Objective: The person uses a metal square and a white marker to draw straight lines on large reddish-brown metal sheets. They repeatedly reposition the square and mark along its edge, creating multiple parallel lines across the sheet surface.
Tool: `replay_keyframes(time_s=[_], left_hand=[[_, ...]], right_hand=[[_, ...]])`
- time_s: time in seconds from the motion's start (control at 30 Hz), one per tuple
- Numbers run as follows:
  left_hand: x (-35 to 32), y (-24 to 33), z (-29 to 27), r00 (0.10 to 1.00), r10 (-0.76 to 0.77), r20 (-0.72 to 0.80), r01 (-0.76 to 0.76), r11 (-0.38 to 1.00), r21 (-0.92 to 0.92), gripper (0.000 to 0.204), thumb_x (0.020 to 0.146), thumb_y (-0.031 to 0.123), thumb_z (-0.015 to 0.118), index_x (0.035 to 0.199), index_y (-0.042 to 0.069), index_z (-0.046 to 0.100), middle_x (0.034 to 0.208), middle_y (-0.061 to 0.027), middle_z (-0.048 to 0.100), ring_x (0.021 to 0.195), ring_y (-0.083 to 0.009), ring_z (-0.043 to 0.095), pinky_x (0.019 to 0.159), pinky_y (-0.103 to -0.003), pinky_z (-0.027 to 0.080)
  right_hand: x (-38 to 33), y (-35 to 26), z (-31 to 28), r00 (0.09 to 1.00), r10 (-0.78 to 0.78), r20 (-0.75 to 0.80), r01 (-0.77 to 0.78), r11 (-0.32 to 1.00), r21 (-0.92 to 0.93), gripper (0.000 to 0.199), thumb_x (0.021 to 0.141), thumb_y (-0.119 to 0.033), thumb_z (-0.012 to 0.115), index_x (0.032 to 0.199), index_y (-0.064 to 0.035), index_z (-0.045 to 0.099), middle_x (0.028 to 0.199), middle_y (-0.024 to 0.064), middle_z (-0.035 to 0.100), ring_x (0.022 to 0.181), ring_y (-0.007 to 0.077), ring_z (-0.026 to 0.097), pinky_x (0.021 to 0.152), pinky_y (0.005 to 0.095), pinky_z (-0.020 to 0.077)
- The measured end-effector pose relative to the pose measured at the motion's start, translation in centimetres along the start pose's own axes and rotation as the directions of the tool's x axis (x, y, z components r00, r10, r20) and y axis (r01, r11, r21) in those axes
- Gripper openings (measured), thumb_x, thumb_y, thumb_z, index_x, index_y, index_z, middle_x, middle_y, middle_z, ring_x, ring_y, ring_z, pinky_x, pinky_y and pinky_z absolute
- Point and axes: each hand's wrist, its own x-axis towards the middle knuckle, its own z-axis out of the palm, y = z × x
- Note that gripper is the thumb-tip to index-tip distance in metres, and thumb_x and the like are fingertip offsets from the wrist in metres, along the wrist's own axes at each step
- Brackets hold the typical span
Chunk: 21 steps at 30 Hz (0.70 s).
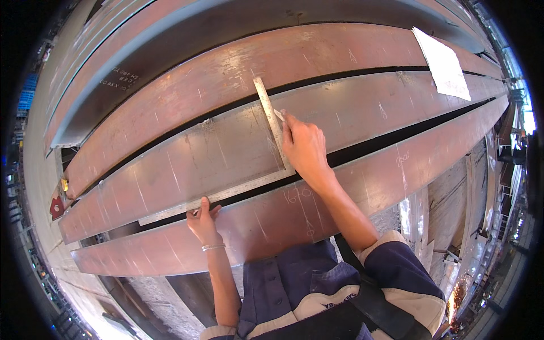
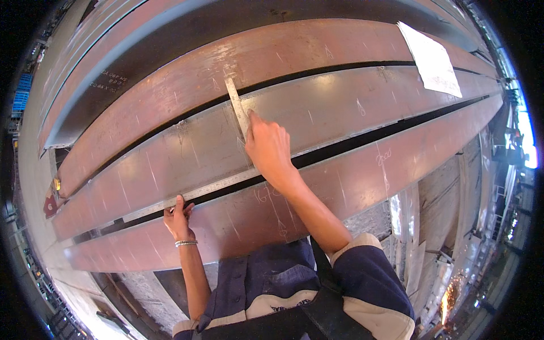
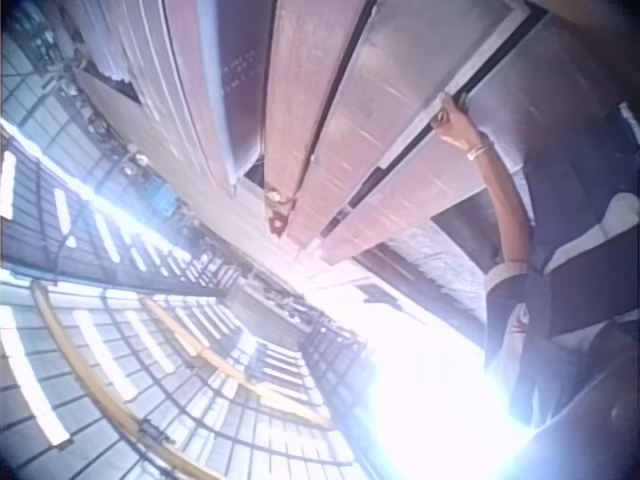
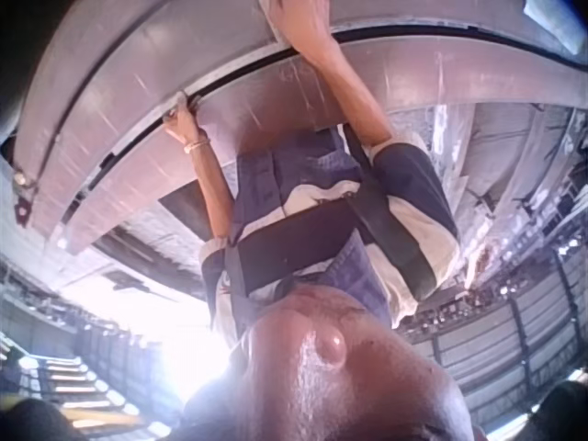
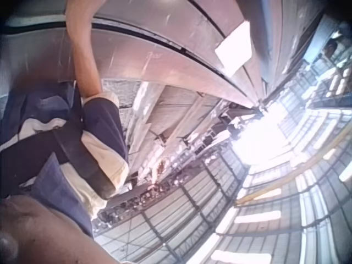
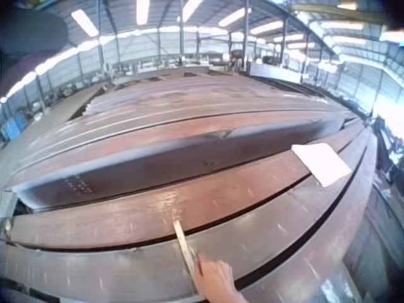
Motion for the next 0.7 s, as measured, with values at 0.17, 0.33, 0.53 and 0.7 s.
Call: replay_keyframes(time_s=[0.17,0.33,0.53,0.7], left_hand=[[0.4,-0.3,0.3,1.0,0.003,-0.015,-0.003,1.0,0.005,0.062,0.087,0.027,0.08,0.12,-0.012,0.044,0.101,-0.0212,0.069,0.07,-0.0279,0.074,0.053,-0.028,0.054],[0.7,-0.2,0.9,1.0,0.004,-0.013,-0.004,1.0,-0.013,0.058,0.088,0.026,0.079,0.119,-0.01,0.046,0.1,-0.0192,0.069,0.069,-0.0266,0.073,0.053,-0.027,0.053],[0.8,-0.1,0.8,1.0,-0.014,-0.028,0.014,1.0,-0.012,0.056,0.088,0.024,0.079,0.12,-0.008,0.047,0.1,-0.0187,0.069,0.069,-0.0261,0.073,0.053,-0.026,0.051],[0.6,0.2,0.8,1.0,-0.009,-0.01,0.009,0.999,-0.039,0.056,0.088,0.023,0.079,0.122,-0.007,0.047,0.1,-0.0178,0.069,0.071,-0.0261,0.074,0.054,-0.025,0.051]], right_hand=[[0.4,0.4,1.0,0.996,-0.078,-0.045,0.078,0.997,0.014,0.034,0.091,-0.008,0.055,0.122,0.003,0.063,0.092,0.0241,0.069,0.084,0.0451,0.066,0.074,0.0527,0.0519],[-0.3,0.6,0.1,0.991,-0.132,-0.005,0.132,0.99,-0.042,0.027,0.088,-0.005,0.057,0.111,0.0067,0.064,0.08,0.0279,0.067,0.077,0.0463,0.066,0.07,0.0531,0.053],[-5.6,0.5,-2.9,0.987,-0.068,0.148,0.088,0.987,-0.133,0.02,0.09,-0.007,0.057,0.104,0.003,0.068,0.071,0.0284,0.062,0.073,0.0481,0.062,0.067,0.0531,0.0498],[-5.2,0.6,-3.4,0.996,-0.087,0.006,0.087,0.994,-0.069,0.019,0.089,-0.007,0.057,0.102,0.0011,0.069,0.074,0.0258,0.065,0.074,0.0457,0.064,0.067,0.0522,0.0505]])
